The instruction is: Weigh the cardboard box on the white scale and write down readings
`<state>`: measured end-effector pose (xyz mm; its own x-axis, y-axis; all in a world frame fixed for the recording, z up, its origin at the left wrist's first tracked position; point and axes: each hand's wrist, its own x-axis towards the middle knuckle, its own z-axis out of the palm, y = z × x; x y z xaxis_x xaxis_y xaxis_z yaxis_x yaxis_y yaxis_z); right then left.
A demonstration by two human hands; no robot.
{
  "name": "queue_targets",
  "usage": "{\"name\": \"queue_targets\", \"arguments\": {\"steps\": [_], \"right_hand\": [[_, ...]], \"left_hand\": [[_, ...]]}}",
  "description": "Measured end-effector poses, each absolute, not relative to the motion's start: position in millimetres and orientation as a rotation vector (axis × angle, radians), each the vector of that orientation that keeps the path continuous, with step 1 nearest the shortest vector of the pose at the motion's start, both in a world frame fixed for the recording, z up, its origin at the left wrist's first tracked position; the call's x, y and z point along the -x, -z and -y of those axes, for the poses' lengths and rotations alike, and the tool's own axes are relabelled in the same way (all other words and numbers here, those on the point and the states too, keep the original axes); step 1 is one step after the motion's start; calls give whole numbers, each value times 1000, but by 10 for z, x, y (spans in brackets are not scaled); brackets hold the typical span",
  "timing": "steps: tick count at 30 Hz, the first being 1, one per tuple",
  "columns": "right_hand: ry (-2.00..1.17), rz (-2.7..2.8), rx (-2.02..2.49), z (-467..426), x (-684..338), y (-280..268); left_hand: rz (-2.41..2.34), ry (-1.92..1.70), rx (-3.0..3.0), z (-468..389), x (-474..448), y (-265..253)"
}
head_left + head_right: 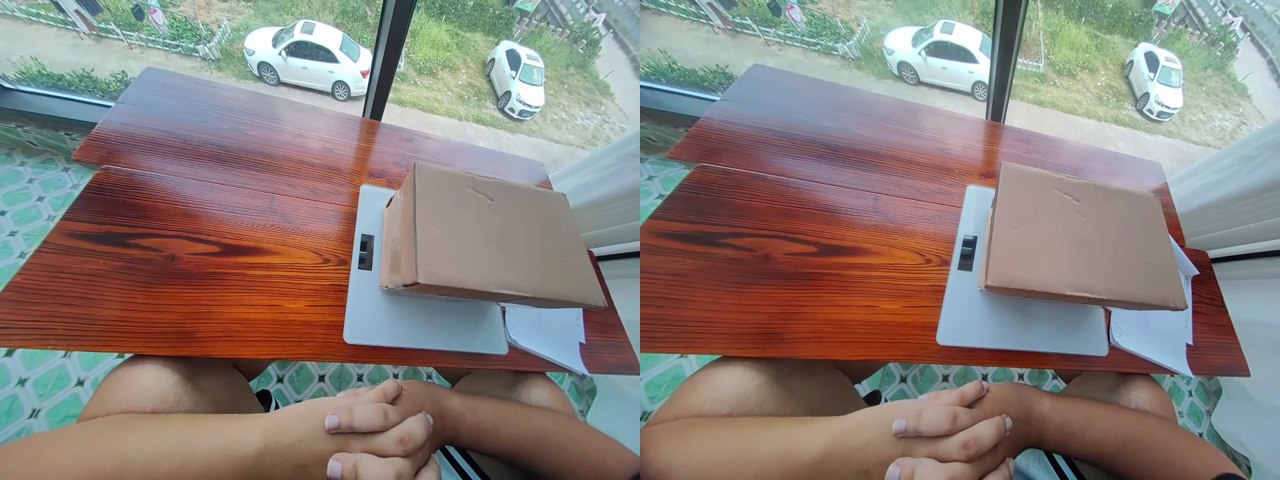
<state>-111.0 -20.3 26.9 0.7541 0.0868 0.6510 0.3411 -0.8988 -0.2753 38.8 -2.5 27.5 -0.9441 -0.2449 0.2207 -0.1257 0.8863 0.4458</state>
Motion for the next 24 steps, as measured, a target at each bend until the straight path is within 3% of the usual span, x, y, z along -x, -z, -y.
{"name": "queue_targets", "arguments": {"steps": [13, 19, 24], "right_hand": [[1174, 64, 2511, -170, 1182, -122], [1266, 397, 2694, 23, 1097, -212], [1286, 137, 2574, -135, 1100, -145]], "left_hand": [[2640, 605, 88, 76, -350, -219], [2339, 402, 433, 96, -338, -200], [2495, 559, 252, 51, -326, -228]]}}
